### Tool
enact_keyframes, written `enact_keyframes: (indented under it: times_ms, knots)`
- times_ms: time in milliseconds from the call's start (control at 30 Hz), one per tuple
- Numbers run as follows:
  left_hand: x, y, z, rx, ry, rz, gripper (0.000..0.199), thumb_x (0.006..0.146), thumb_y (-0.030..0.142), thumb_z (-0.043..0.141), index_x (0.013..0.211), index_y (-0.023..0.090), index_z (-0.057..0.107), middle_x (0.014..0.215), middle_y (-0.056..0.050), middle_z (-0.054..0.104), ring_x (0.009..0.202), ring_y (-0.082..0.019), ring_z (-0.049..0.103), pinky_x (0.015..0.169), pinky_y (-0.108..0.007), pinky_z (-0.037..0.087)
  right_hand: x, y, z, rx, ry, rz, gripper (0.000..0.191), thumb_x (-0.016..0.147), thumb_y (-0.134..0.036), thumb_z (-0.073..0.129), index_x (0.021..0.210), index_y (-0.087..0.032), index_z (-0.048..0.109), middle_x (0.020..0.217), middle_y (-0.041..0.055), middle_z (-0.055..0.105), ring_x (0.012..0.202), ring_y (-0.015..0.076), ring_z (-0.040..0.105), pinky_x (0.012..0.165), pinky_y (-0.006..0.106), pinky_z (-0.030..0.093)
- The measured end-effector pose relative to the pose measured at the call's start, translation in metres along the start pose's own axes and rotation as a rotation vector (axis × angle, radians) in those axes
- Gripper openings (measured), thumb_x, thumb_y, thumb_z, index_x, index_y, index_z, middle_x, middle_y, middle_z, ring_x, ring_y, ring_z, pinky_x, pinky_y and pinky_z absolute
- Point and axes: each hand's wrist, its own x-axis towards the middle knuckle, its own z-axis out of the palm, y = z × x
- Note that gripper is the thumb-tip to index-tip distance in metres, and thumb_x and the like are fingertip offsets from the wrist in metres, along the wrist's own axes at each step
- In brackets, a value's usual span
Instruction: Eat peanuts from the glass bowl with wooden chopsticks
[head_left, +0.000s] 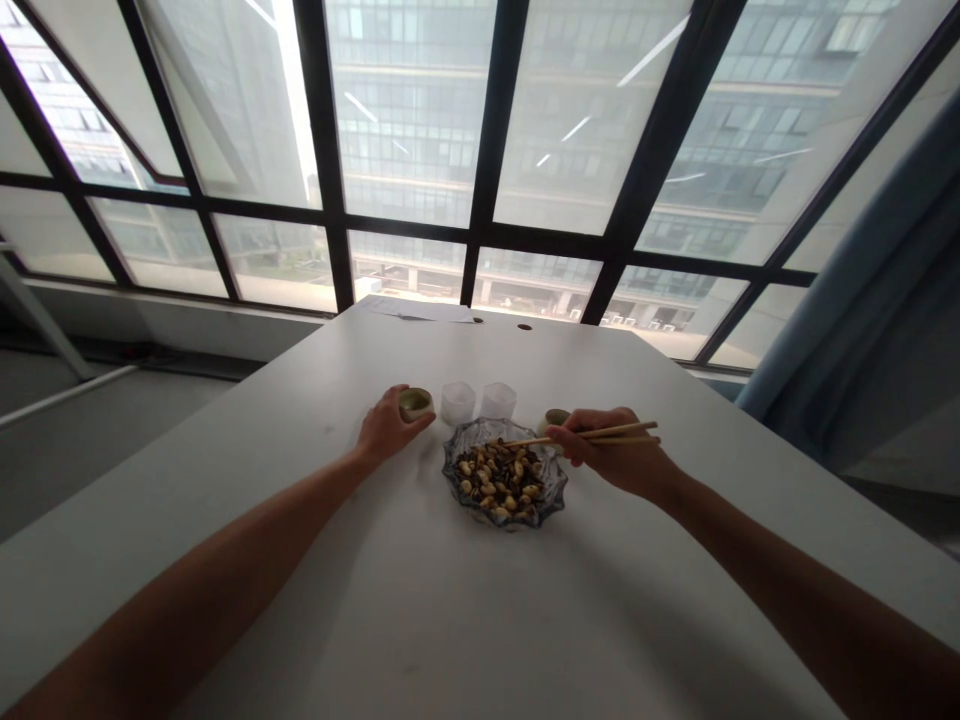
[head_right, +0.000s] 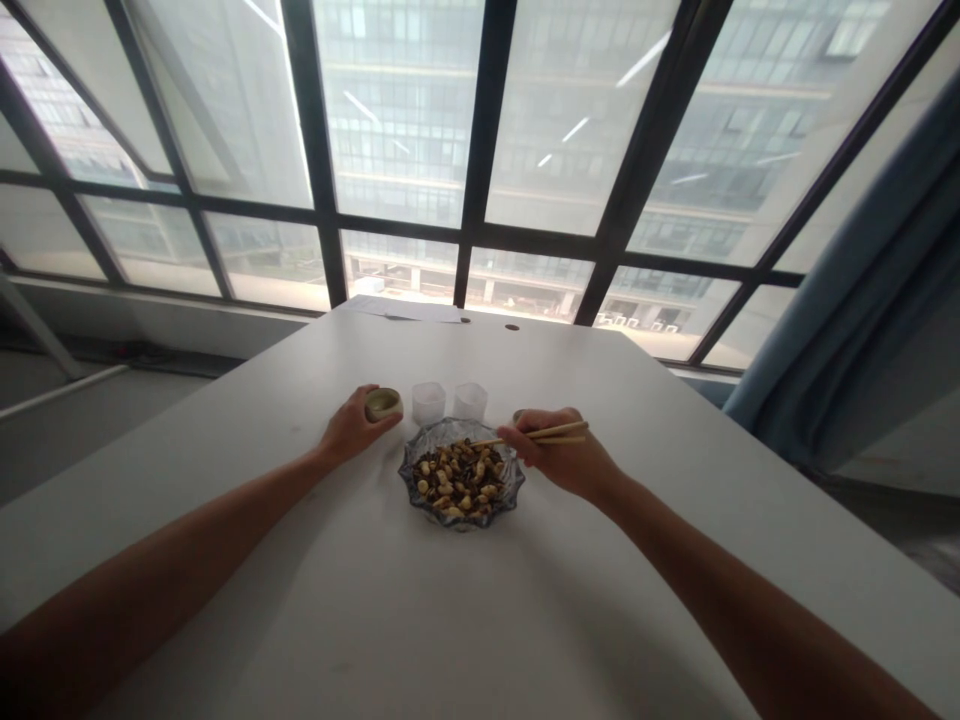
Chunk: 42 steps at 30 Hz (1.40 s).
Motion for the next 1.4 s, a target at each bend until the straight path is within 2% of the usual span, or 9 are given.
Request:
enact_keyframes:
  times_ms: [200,433,533,767,900,1067,1200,1400]
  knots:
    - [0.000,-0.001,0.002,-0.002,0.007,0.003,0.068,0.077,0.053,0.072,0.133,0.020,0.051,0.123,-0.012,0.067,0.112,-0.030,0.066,0.094,-0.040,0.052,0.005,-0.009,-0.007,-0.026,-0.067,0.029,0.045,0.082,-0.062,0.066,0.062,-0.022,0.071,0.048,0.0019,0.066,0.042,0.0149,0.060,0.041,0.023,0.047]
    - [0.001,-0.003,0.004,-0.001,0.003,0.003,0.069,0.077,0.054,0.072,0.133,0.020,0.051,0.124,-0.012,0.067,0.112,-0.031,0.065,0.094,-0.040,0.051,0.004,0.004,-0.011,0.048,0.047,0.146,0.054,0.076,-0.070,0.068,0.059,-0.019,0.071,0.050,0.0066,0.068,0.041,0.0183,0.063,0.037,0.026,0.049]
    - [0.001,-0.003,0.005,0.000,0.008,0.005,0.069,0.077,0.054,0.072,0.134,0.021,0.051,0.124,-0.012,0.067,0.112,-0.031,0.065,0.095,-0.040,0.051,0.005,0.008,-0.010,0.060,0.062,0.151,0.057,0.077,-0.072,0.065,0.059,-0.018,0.072,0.051,0.0067,0.068,0.042,0.0177,0.063,0.038,0.025,0.049]
    - [0.003,-0.005,0.007,0.014,0.019,0.030,0.069,0.078,0.052,0.072,0.134,0.018,0.050,0.130,-0.014,0.063,0.119,-0.032,0.061,0.101,-0.043,0.049,0.019,-0.001,-0.015,-0.028,-0.119,0.084,0.044,0.079,-0.060,0.069,0.063,-0.019,0.076,0.051,0.0042,0.068,0.042,0.0162,0.061,0.039,0.024,0.046]
    - [0.005,-0.009,0.011,0.040,0.051,0.053,0.069,0.078,0.051,0.072,0.134,0.017,0.049,0.133,-0.016,0.059,0.124,-0.033,0.058,0.105,-0.044,0.046,0.034,-0.007,-0.011,-0.049,-0.230,0.073,0.046,0.079,-0.058,0.069,0.056,-0.019,0.070,0.048,0.0035,0.066,0.041,0.0148,0.060,0.040,0.023,0.045]
    - [0.008,-0.013,0.015,0.075,0.080,0.071,0.068,0.080,0.050,0.071,0.135,0.018,0.048,0.133,-0.015,0.059,0.123,-0.032,0.057,0.105,-0.045,0.047,0.040,-0.014,-0.005,-0.139,-0.316,0.045,0.047,0.086,-0.056,0.062,0.059,-0.019,0.066,0.052,0.0030,0.067,0.045,0.0141,0.062,0.044,0.022,0.047]
    - [0.009,-0.014,0.017,0.104,0.085,0.075,0.066,0.080,0.050,0.071,0.135,0.020,0.048,0.133,-0.014,0.060,0.122,-0.032,0.058,0.103,-0.044,0.049,0.031,-0.012,-0.005,-0.150,-0.246,0.044,0.051,0.086,-0.061,0.059,0.059,-0.019,0.064,0.051,0.0037,0.066,0.045,0.0151,0.062,0.044,0.024,0.047]
    - [0.008,-0.012,0.016,0.147,0.122,0.172,0.067,0.082,0.051,0.068,0.136,0.018,0.047,0.137,-0.015,0.057,0.125,-0.033,0.054,0.102,-0.048,0.047,0.014,0.000,-0.005,-0.084,-0.035,0.017,0.060,0.088,-0.071,0.049,0.066,-0.018,0.068,0.052,0.0052,0.066,0.046,0.0170,0.062,0.044,0.026,0.048]
